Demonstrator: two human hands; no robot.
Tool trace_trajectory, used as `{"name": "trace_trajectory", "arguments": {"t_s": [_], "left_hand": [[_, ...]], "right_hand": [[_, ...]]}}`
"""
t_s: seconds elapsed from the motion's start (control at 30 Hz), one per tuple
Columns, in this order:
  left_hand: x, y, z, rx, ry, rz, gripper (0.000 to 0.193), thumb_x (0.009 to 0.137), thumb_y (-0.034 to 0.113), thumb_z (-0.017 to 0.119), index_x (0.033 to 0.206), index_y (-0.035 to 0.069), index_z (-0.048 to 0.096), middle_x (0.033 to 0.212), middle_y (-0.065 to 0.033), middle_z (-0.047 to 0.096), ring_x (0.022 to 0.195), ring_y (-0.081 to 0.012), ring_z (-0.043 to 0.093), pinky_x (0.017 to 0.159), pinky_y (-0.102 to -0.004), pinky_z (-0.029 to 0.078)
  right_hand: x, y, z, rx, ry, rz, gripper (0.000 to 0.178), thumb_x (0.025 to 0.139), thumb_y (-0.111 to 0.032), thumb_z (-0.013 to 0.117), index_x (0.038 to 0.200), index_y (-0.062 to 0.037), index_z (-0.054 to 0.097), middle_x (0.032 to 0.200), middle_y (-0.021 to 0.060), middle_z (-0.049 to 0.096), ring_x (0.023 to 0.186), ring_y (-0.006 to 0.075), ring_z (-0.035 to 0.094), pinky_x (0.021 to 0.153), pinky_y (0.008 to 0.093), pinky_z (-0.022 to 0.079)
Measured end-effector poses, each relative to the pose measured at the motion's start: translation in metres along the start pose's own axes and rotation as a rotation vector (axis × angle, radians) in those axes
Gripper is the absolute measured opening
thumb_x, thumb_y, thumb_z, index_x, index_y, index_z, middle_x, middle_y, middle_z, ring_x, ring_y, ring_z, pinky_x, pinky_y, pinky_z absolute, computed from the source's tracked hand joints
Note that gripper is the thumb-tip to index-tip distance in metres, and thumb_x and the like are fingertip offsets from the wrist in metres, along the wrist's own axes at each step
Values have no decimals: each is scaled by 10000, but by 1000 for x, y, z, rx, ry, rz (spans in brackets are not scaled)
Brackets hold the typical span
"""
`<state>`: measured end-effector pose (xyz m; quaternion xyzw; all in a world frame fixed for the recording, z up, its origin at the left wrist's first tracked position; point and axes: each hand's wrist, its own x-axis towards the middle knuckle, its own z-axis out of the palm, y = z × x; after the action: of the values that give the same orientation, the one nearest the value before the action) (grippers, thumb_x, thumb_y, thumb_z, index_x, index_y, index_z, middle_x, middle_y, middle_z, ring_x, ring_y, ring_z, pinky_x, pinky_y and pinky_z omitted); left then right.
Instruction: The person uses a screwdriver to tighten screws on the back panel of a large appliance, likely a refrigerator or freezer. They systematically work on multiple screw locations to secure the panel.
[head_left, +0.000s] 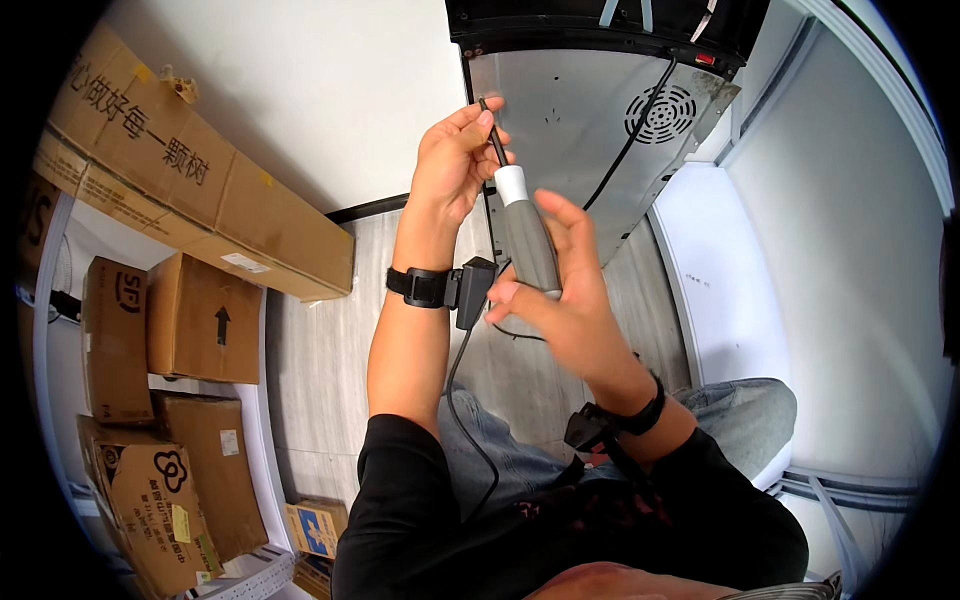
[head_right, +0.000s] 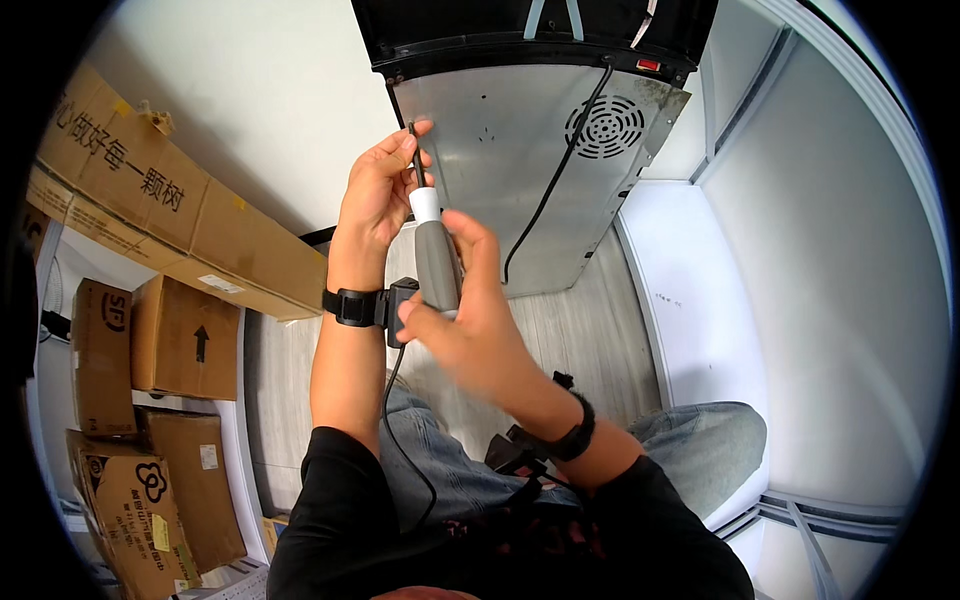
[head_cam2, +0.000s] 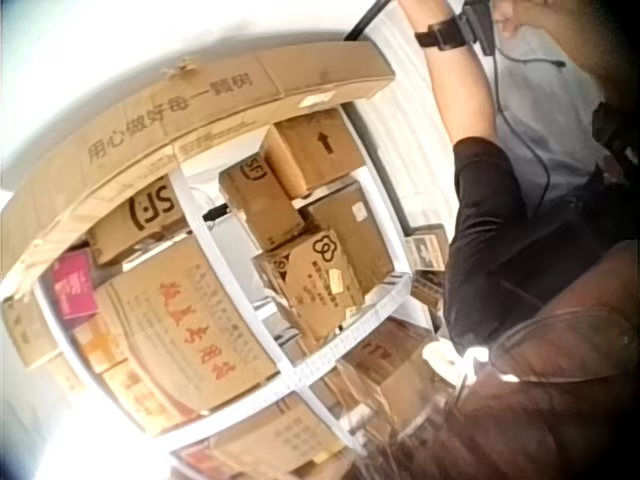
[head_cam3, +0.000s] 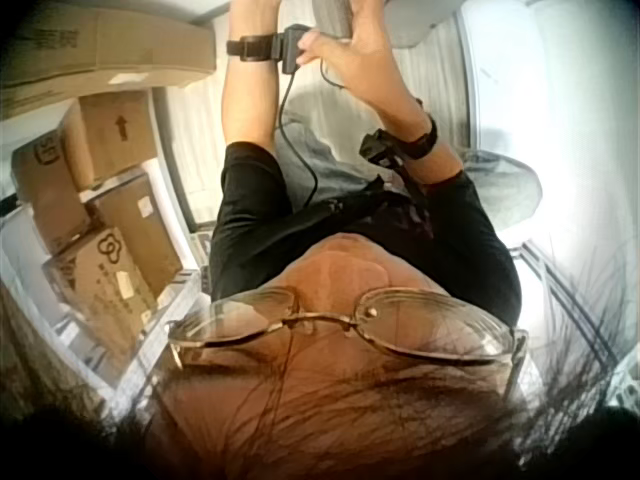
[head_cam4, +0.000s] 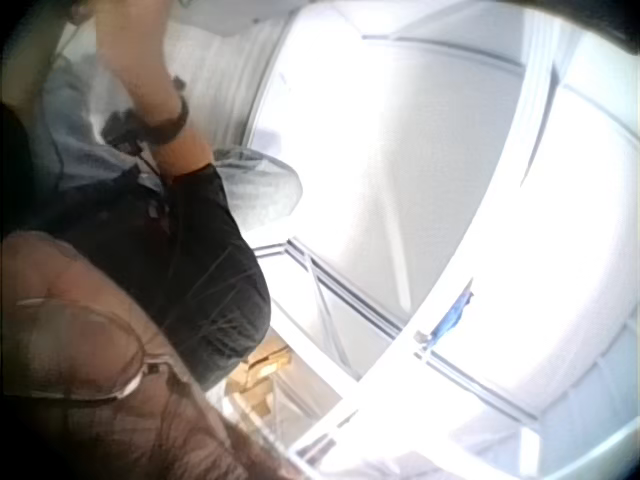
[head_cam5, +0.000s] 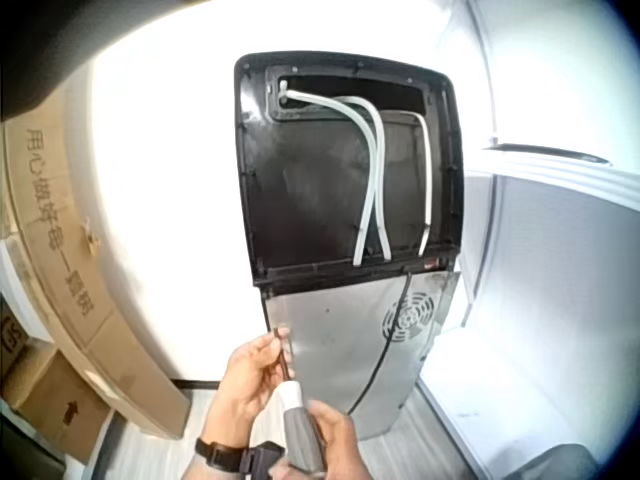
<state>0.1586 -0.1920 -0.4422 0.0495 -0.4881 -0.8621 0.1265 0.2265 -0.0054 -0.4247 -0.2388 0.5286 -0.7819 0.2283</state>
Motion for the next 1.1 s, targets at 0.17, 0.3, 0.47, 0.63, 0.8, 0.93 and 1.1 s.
{"name": "trace_trajectory", "arguments": {"t_s": [0.17,0.3,0.47,0.63,0.8,0.93,1.1], "left_hand": [[-2,1,6,-23,52,-5,249,939,120,486,1129,-22,562,737,-75,625,556,-143,613,521,-217,523],[-6,8,7,-40,55,-32,240,932,115,500,1118,-21,569,740,-72,625,549,-136,606,528,-216,528],[-4,6,-5,-3,-34,-22,238,918,105,533,1119,-17,573,739,-59,624,572,-108,606,544,-207,528],[-3,2,-2,-71,-28,-12,242,917,113,543,1124,-9,574,733,-49,619,595,-98,604,551,-208,529],[-6,5,3,-41,-3,-47,251,920,109,535,1137,-13,563,748,-53,624,602,-100,607,552,-216,536],[-1,2,-4,-45,-53,-24,249,916,88,525,1139,-17,561,760,-56,626,614,-109,618,566,-217,544],[-2,4,-5,-136,-74,-39,263,908,83,540,1148,-24,554,780,-64,630,633,-123,636,571,-216,547]], "right_hand": [[-2,27,5,-706,296,-576,510,721,-14,693,1167,-13,446,1192,180,424,989,318,500,745,325,479],[4,23,9,-835,325,-802,332,687,22,719,985,-32,585,1102,132,516,818,291,541,664,329,465],[11,22,10,-913,329,-939,326,650,31,731,939,-37,598,998,94,549,711,236,508,602,323,426],[12,24,10,-825,374,-948,397,599,58,719,958,-41,580,938,83,534,782,251,494,657,326,415],[17,28,-1,-1030,303,-1111,407,587,39,739,950,-62,585,1015,116,504,856,265,486,709,344,402],[13,34,4,-933,335,-995,423,593,35,749,967,-67,581,1024,110,497,888,267,480,708,342,404],[16,37,6,-771,345,-993,410,588,27,740,953,-67,578,999,104,510,842,277,507,713,349,422]]}}
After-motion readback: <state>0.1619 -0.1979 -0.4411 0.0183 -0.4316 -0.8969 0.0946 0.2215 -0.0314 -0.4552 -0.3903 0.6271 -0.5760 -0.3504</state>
